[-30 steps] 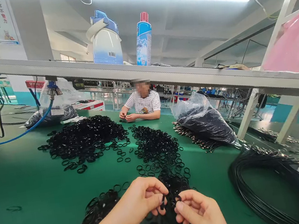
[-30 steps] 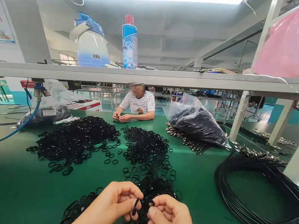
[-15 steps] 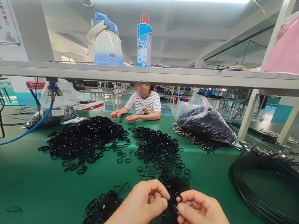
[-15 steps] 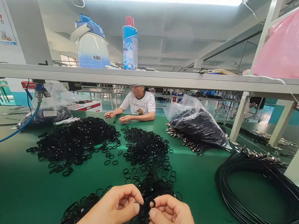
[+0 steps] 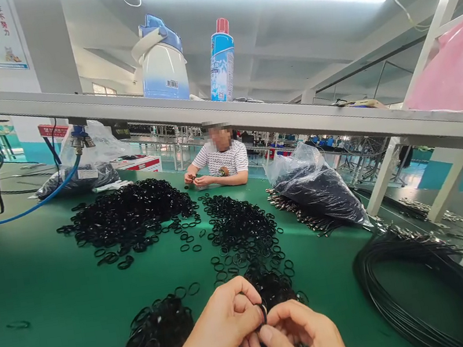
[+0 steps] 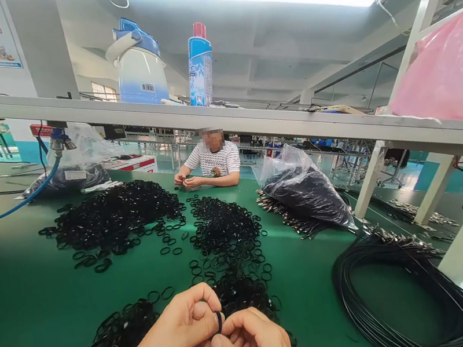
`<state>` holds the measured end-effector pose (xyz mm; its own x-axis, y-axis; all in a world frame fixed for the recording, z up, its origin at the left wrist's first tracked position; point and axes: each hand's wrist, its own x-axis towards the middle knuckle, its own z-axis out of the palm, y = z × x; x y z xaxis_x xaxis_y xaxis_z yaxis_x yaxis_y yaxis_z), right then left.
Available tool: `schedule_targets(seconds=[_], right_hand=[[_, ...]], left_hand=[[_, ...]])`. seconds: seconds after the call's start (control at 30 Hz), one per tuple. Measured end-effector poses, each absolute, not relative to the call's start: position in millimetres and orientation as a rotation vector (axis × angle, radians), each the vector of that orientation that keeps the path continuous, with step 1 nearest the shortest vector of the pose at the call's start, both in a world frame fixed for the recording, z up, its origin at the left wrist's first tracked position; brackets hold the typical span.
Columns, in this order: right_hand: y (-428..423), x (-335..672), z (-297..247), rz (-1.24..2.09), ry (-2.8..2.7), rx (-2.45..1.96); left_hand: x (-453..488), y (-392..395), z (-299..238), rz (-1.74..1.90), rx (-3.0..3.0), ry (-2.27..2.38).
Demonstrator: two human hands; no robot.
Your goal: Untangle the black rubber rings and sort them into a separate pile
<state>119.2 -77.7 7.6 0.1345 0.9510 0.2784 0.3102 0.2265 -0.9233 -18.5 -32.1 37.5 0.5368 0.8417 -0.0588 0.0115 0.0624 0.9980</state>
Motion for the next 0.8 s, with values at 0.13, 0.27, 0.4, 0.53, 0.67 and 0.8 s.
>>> schedule_targets(seconds=[0.13,0.27,0.4,0.53,0.67,0.8], right_hand=[[-75,122,7,0.921,-1.259,-1.298],[-75,128,16,1.046,-1.152,-1.266],[-75,129,20,1.036,-1.132,-1.274],[-75,129,17,0.999,-1.142,-1.273],[-75,127,14,0.932,-1.181,-1.278],[-75,126,9,0.762,-1.283,-1.309]], left_hand=[[-17,-38,44,0.741,1.395,0.842],[-25,-35,58,0.707,1.36,0.764],[-31,-33,60,0.679,1.41,0.766],[-30,-34,56,0.735,1.67,0.963],[-27,-36,55,0.759,1.967,1.06],[-25,-40,55,0.662,2.002,1.067]])
